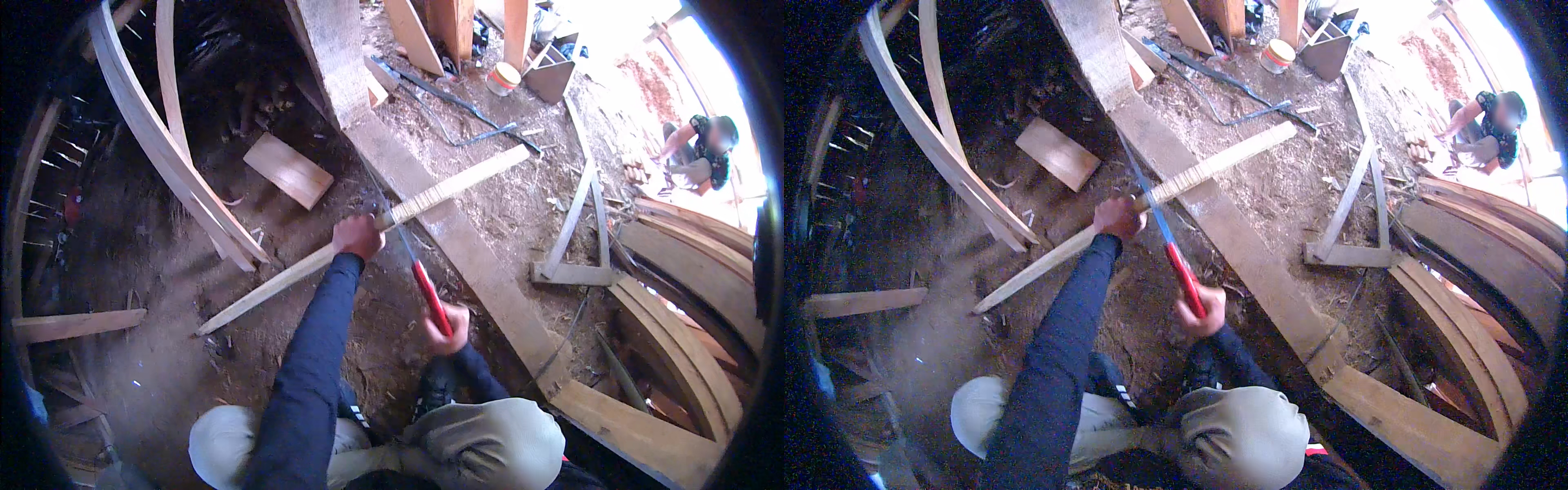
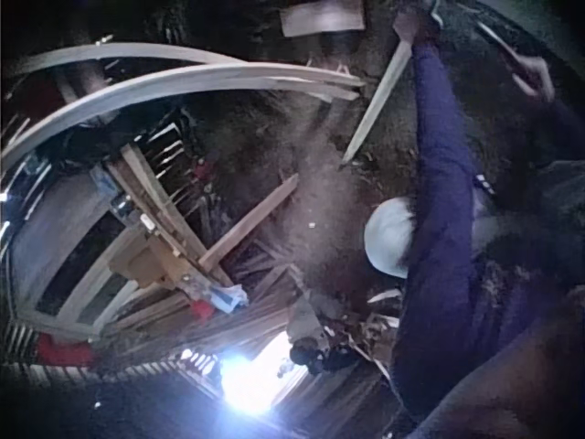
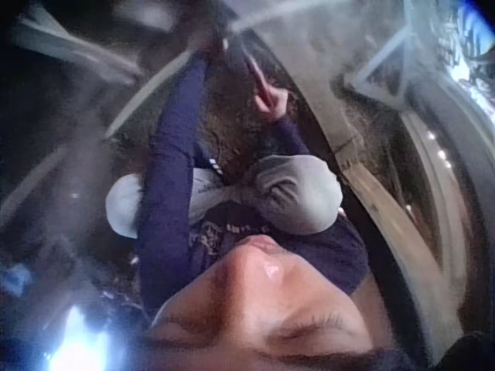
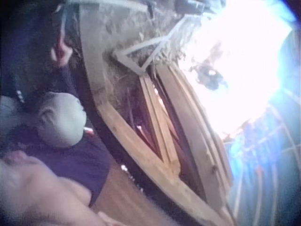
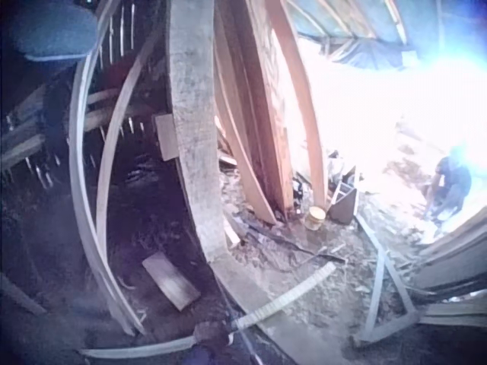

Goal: The person uses a red-handled hand saw to cut a long, thin piece of wood that is resting on a larger wooden beam. The person holds the wood steady with their left hand while sawing with their right hand.

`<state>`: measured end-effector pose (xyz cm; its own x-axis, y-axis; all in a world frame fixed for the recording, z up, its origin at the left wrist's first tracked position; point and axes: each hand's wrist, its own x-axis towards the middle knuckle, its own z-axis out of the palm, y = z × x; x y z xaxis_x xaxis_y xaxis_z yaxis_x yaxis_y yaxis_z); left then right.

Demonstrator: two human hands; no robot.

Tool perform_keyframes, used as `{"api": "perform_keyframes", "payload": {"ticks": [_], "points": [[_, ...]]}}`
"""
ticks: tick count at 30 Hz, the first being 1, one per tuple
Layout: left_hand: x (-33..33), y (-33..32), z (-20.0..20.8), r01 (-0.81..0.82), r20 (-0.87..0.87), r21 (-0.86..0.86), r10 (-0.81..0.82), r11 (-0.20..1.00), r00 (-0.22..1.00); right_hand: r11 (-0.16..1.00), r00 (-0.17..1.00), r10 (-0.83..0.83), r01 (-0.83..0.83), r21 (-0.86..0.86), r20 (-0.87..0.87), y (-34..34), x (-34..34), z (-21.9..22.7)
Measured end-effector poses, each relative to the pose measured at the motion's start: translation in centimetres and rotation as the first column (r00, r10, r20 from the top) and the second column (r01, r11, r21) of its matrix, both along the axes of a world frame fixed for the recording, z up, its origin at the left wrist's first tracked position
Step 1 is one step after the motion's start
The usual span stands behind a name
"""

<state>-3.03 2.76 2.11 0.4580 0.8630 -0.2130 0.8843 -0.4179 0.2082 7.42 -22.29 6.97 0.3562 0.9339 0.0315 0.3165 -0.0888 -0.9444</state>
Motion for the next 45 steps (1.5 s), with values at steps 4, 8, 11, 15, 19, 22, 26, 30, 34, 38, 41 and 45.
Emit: {"api": "perform_keyframes", "payload": {"ticks": [4, 8, 11, 15, 19, 22, 26, 30, 34, 38, 41, 45], "points": [[0.9, -0.3, 0.9, -0.022, 0.025, 0.015, 0.022, 1.000, 0.999, 0.995, 0.987, 0.006, -0.022, 0.094, 0.161, -3.3, 0.3, 0.1], [0.8, -0.5, 0.7, -0.012, -0.006, 0.022, 0.012, 1.000, 1.000, 0.985, 0.993, -0.002, -0.018, 0.174, 0.114, 4.2, 0.8, 0.0], [0.6, -0.9, 0.8, 0.007, 0.061, 0.108, -0.014, 0.994, 0.998, 0.983, 0.997, 0.023, -0.037, 0.182, 0.079, 5.3, 1.0, -1.4], [0.8, -0.7, 1.0, -0.036, -0.043, 0.118, 0.041, 0.992, 0.998, 0.996, 0.999, -0.006, 0.008, 0.084, -0.032, -2.1, 0.1, 1.3], [1.4, -2.9, 0.4, 0.070, 0.072, 0.202, -0.087, 0.977, 0.994, 0.993, 0.994, 0.048, -0.059, 0.106, 0.100, 1.4, 0.5, -0.3], [0.2, -2.6, -0.4, 0.097, 0.060, 0.240, -0.114, 0.966, 0.992, 0.981, 0.999, 0.031, -0.032, 0.193, 0.009, 6.2, 0.4, -1.5], [0.0, -2.7, -1.7, 0.111, 0.017, 0.144, -0.114, 0.983, 0.993, 0.989, 1.000, 0.020, -0.022, 0.144, 0.012, 3.9, -0.2, -2.5], [0.9, -3.0, 0.1, 0.049, -0.032, 0.150, -0.045, 0.987, 0.998, 0.992, 0.999, 0.032, -0.033, 0.119, 0.012, -2.6, -0.9, -0.4], [-0.4, -2.8, -1.8, 0.083, 0.003, 0.216, -0.086, 0.973, 0.996, 0.981, 0.994, 0.067, -0.080, 0.176, 0.084, 1.2, -0.5, 0.0], [0.4, -3.0, 0.1, 0.115, 0.033, 0.221, -0.125, 0.969, 0.992, 0.972, 0.998, 0.048, -0.059, 0.229, 0.051, 4.7, 0.6, -3.2], [0.2, -3.1, 0.3, 0.086, -0.004, 0.272, -0.089, 0.959, 0.996, 0.959, 0.990, 0.140, -0.140, 0.248, 0.019, -0.7, 0.3, -3.5], [0.5, -3.3, -0.8, 0.084, 0.031, 0.356, -0.102, 0.931, 0.994, 0.959, 0.996, 0.088, -0.085, 0.271, 0.001, -1.4, 0.6, -1.5]]}}
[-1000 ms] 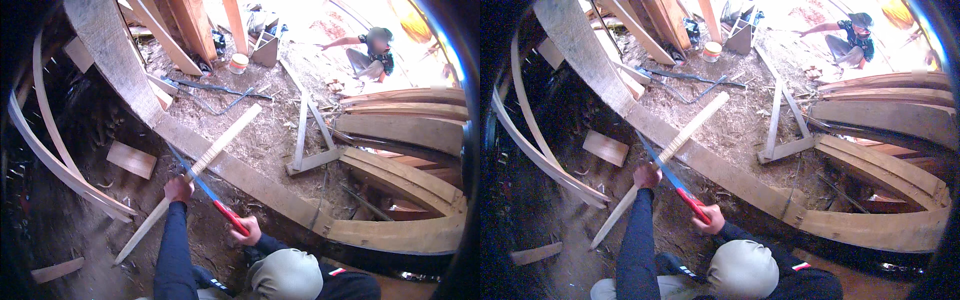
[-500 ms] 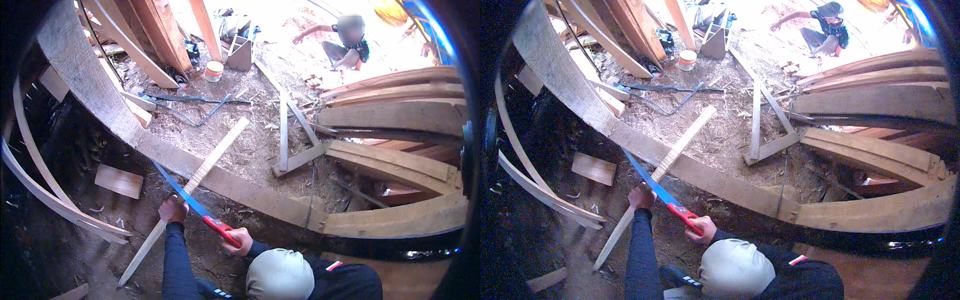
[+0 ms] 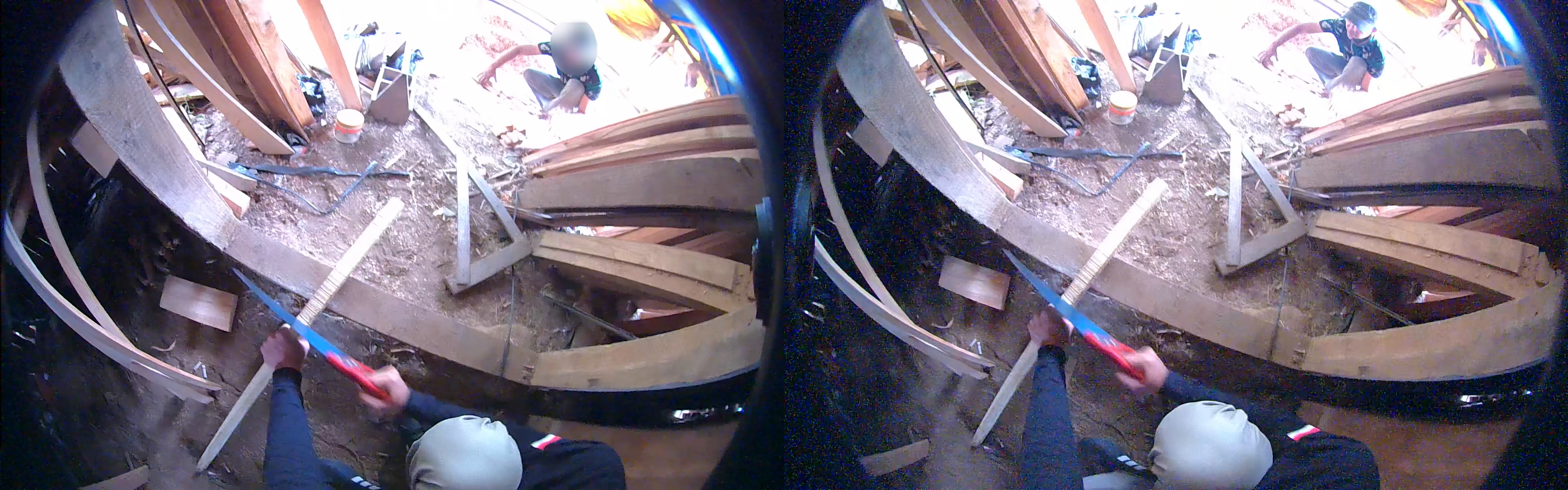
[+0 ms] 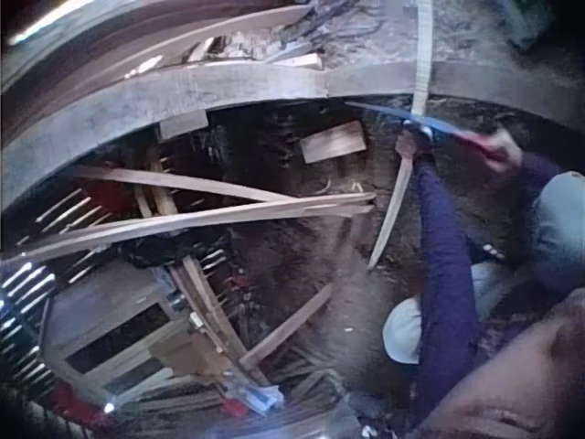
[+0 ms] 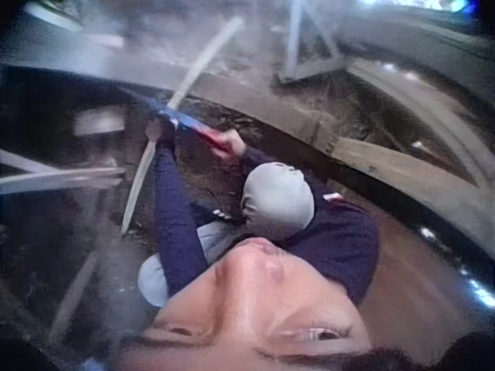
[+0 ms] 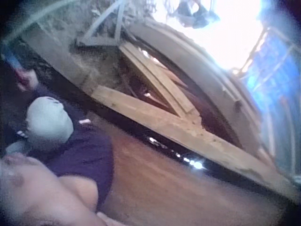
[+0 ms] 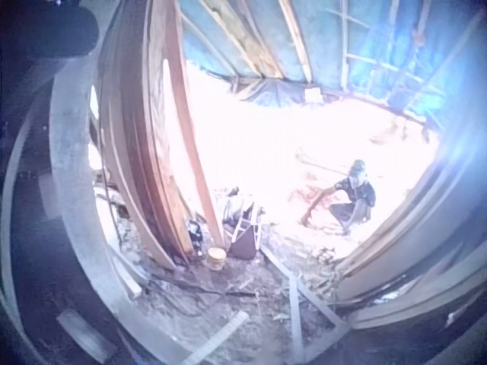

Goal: The person uses a red-handled hand saw to cut a long, thin piece of wood that is resting on a larger wooden beam. The person holds the wood steady with their left hand while sawing with their right hand.

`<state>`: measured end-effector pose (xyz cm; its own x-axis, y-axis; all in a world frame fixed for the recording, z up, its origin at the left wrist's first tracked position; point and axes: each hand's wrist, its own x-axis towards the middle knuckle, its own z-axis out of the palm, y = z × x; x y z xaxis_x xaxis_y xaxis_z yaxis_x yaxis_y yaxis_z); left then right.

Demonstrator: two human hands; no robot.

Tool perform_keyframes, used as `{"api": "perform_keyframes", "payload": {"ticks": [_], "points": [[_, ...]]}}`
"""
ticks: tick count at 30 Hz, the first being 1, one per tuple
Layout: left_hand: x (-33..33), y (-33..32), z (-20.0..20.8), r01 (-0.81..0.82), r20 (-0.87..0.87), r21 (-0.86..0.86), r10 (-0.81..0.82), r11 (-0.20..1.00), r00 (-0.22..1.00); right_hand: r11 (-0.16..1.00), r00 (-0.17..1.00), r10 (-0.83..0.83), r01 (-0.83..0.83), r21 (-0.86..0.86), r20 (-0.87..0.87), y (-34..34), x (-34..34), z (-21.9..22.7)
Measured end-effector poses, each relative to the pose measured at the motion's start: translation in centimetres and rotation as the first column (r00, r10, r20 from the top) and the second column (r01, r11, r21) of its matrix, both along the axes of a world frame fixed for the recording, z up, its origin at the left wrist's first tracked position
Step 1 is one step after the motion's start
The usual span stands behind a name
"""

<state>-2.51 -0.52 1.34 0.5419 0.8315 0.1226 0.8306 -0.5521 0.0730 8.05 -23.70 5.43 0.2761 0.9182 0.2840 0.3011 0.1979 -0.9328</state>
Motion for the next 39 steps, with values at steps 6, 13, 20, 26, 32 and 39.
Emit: {"api": "perform_keyframes", "payload": {"ticks": [6, 13, 20, 26, 32, 39], "points": [[-0.3, 0.9, 0.7, 0.054, -0.010, -0.387, -0.063, 0.921, 0.998, 0.987, 0.997, -0.078, 0.078, -0.138, 0.006, 5.9, 0.7, -2.3], [-0.7, 1.9, 0.0, -0.068, -0.070, -0.274, 0.050, 0.959, 0.996, 0.985, 0.991, -0.127, 0.131, -0.115, 0.038, 0.2, -1.7, 1.0], [-0.5, 0.6, 0.5, -0.053, 0.019, -0.323, 0.062, 0.945, 0.998, 0.977, 0.986, -0.162, 0.166, -0.135, 0.043, 4.4, -1.3, 0.0], [0.9, -0.1, 0.8, -0.094, -0.107, -0.345, 0.061, 0.934, 0.992, 0.981, 0.989, -0.051, 0.075, -0.177, 0.137, -1.4, -0.6, 0.0], [0.0, 0.4, -0.1, -0.068, -0.097, -0.309, 0.040, 0.949, 0.994, 0.995, 0.995, -0.072, 0.077, -0.065, 0.074, 5.3, -0.3, -0.1], [0.8, -0.2, 1.1, -0.056, -0.061, -0.201, 0.044, 0.978, 0.997, 0.989, 0.997, -0.021, 0.031, -0.145, 0.072, 0.1, -0.2, 0.6]]}}
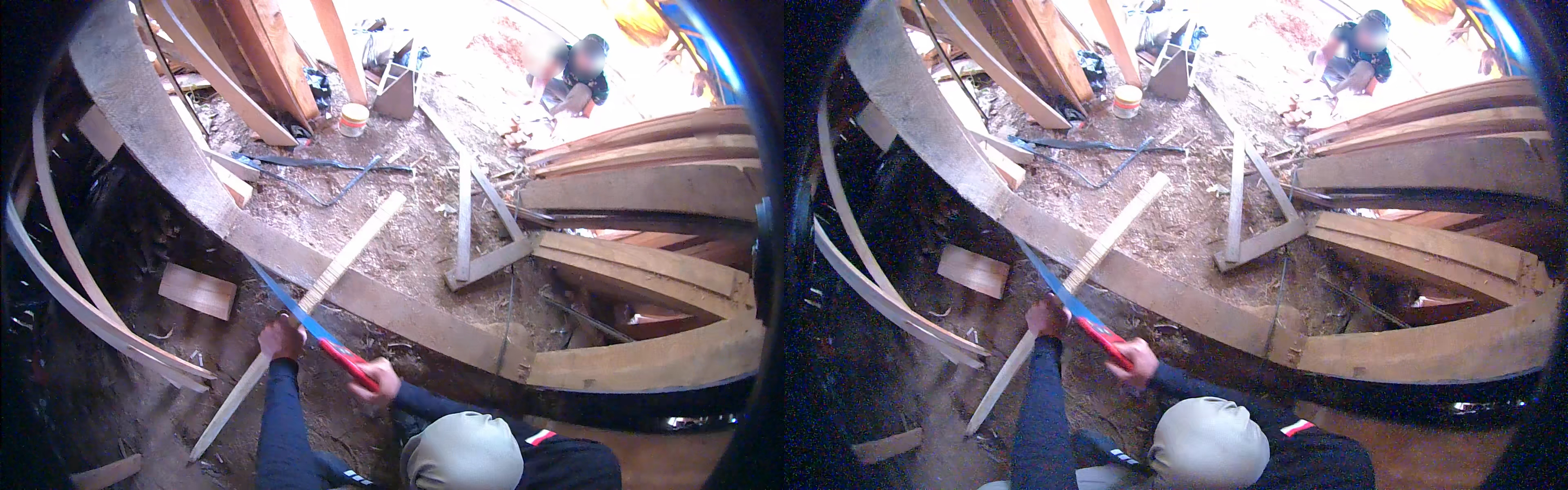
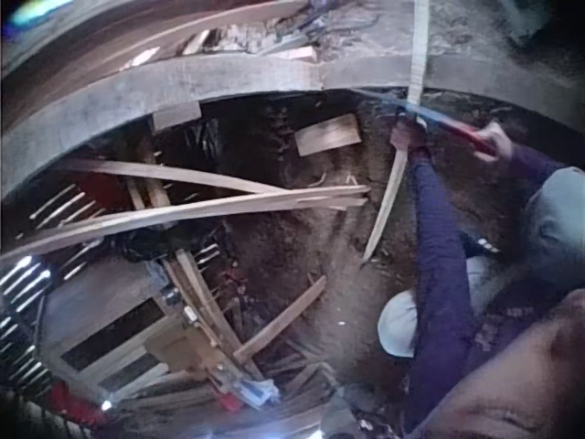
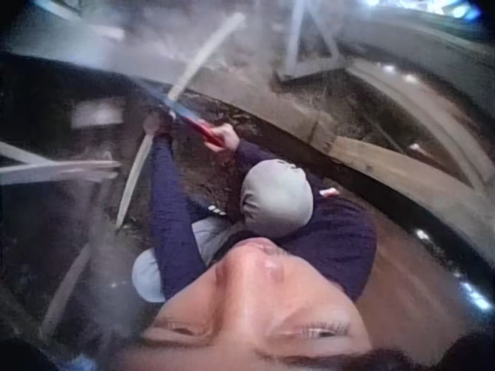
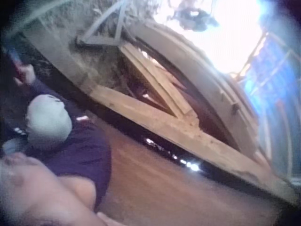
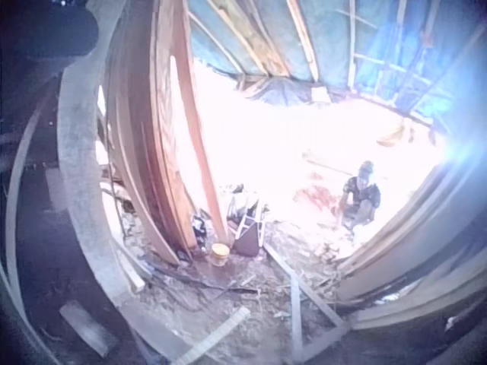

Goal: The person uses a red-handled hand saw to cut a long, thin piece of wood that is resting on a larger wooden beam. The person holds the wood steady with their left hand while sawing with their right hand.

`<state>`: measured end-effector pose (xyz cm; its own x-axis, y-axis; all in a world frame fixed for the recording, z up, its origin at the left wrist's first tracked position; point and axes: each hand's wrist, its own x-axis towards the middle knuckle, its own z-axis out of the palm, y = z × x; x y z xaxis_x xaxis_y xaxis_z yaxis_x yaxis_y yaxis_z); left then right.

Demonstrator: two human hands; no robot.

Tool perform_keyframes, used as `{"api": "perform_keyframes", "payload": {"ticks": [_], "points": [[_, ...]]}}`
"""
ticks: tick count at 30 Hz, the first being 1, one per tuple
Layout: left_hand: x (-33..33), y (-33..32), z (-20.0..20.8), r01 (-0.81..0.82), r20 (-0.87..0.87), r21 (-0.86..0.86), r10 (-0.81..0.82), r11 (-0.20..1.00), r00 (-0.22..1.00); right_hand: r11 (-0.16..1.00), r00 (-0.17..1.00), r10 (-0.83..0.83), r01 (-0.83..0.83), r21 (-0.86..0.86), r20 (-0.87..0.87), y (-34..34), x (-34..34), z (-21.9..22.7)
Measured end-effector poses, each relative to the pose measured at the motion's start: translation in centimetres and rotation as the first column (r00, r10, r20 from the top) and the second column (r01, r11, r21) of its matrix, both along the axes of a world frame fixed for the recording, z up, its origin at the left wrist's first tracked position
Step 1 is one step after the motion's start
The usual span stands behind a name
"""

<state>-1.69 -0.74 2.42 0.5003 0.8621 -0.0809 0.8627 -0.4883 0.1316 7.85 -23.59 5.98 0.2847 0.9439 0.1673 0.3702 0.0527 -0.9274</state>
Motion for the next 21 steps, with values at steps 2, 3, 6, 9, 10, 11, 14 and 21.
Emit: {"api": "perform_keyframes", "payload": {"ticks": [2, 3, 6, 9, 10, 11, 14, 21], "points": [[-1.3, 0.6, -1.3, 0.017, 0.037, 0.068, -0.019, 0.998, 0.999, 0.999, 1.000, -0.014, 0.015, 0.048, -0.013, 5.5, -0.2, -0.4], [-1.6, 1.0, -1.4, 0.035, 0.028, 0.053, -0.037, 0.998, 0.999, 0.997, 0.998, -0.032, 0.036, 0.064, -0.055, 7.1, -0.3, 0.0], [-0.9, 0.4, -1.4, 0.075, 0.011, 0.014, -0.075, 0.997, 0.997, 0.994, 0.995, -0.081, 0.085, 0.063, -0.054, 5.2, -0.3, -0.8], [-0.3, -0.2, 0.2, 0.056, -0.037, 0.015, -0.055, 0.998, 0.998, 0.994, 0.995, -0.096, 0.096, 0.042, -0.017, 1.5, -1.6, -1.3], [-0.3, 0.5, 0.6, 0.030, -0.045, -0.013, -0.031, 0.999, 0.999, 0.997, 0.994, -0.082, 0.082, -0.015, -0.075, 0.5, -2.5, 0.5], [-0.4, -0.3, 0.4, 0.009, -0.059, -0.065, -0.013, 0.998, 0.998, 0.995, 0.990, -0.095, 0.091, -0.038, -0.107, -1.2, -2.4, -0.2], [-1.5, 0.9, -1.9, 0.000, -0.051, 0.000, 0.000, 1.000, 0.999, 0.998, 0.998, -0.058, 0.058, 0.013, -0.032, 0.9, -2.0, -0.1], [0.1, -1.1, -1.8, 0.111, -0.032, -0.054, -0.112, 0.992, 0.993, 0.994, 0.995, -0.092, 0.091, 0.052, 0.022, 3.9, 0.2, -2.1]]}}
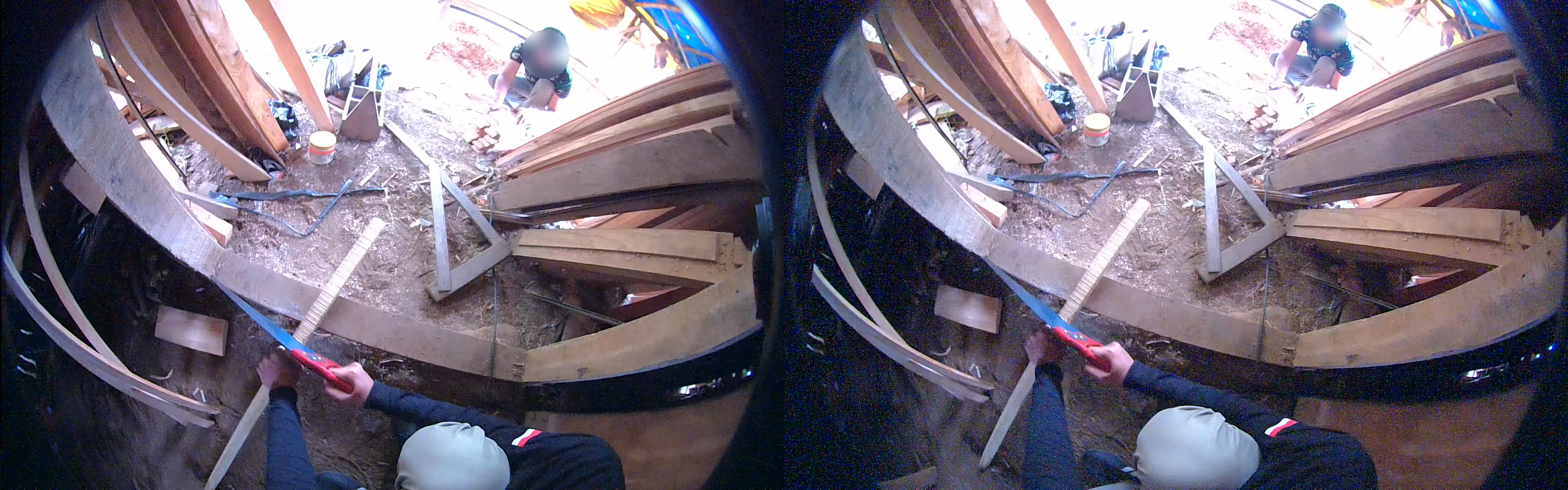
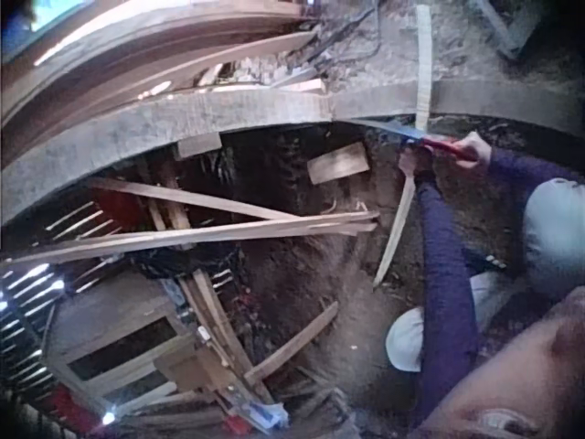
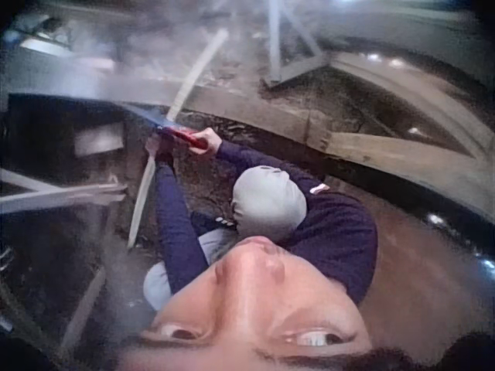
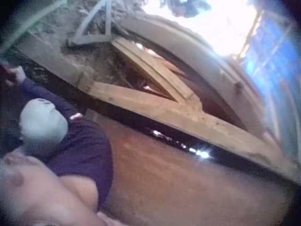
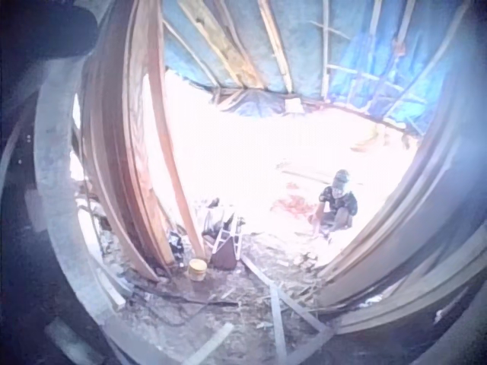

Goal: The person uses a red-handled hand saw to cut a long, thin piece of wood that is resting on a larger wooden beam. The person holds the wood steady with their left hand while sawing with their right hand.

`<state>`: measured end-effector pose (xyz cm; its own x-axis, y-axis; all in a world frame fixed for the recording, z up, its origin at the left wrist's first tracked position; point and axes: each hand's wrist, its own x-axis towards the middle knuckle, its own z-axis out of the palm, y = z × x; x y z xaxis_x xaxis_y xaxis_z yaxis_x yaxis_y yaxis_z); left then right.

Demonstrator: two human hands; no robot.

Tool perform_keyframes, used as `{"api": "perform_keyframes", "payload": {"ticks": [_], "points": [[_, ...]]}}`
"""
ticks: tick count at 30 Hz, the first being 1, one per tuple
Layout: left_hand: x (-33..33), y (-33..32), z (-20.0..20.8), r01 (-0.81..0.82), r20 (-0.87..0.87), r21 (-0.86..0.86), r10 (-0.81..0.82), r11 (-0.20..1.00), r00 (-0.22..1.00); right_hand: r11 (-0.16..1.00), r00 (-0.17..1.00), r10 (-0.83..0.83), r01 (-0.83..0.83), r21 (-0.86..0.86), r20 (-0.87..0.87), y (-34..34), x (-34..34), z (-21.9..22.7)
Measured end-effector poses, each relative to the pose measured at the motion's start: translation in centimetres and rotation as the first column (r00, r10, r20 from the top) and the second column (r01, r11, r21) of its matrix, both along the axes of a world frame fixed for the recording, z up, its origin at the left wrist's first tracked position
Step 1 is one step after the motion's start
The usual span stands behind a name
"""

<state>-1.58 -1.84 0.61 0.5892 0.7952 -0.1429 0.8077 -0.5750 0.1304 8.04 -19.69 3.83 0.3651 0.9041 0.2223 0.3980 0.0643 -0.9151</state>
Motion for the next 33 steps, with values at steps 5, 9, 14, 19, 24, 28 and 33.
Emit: {"api": "perform_keyframes", "payload": {"ticks": [5, 9, 14, 19, 24, 28, 33], "points": [[-1.2, 1.2, 0.7, -0.075, 0.032, -0.004, 0.075, 0.997, 0.997, 1.000, 0.993, 0.002, -0.004, -0.017, -0.118, -5.0, -2.1, 2.1], [-1.7, 2.0, -0.5, -0.111, -0.033, 0.074, 0.113, 0.991, 0.993, 0.998, 0.997, 0.052, -0.050, 0.032, -0.064, -2.3, -2.2, -0.7], [-0.7, 1.8, 0.5, -0.062, -0.028, -0.001, 0.062, 0.998, 0.998, 0.999, 1.000, -0.015, 0.015, 0.052, -0.007, 0.6, -0.6, 0.8], [-0.6, 1.8, 1.1, -0.084, 0.023, 0.157, 0.082, 0.984, 0.996, 0.998, 0.997, 0.054, -0.053, 0.018, -0.052, -4.5, -1.6, 1.5], [-1.8, 2.4, 0.1, -0.056, 0.017, 0.132, 0.055, 0.990, 0.998, 0.996, 0.999, 0.041, -0.040, 0.074, -0.009, 2.9, -0.8, 1.5], [-2.5, 2.9, -0.4, -0.062, -0.039, 0.126, 0.067, 0.990, 0.997, 0.993, 0.996, 0.090, -0.087, 0.083, -0.028, 1.3, -1.1, 0.3], [0.3, 1.2, 1.0, -0.079, 0.004, 0.061, 0.079, 0.995, 0.997, 0.994, 0.995, 0.028, -0.038, -0.099, -0.094, -4.1, -0.5, 2.7]]}}
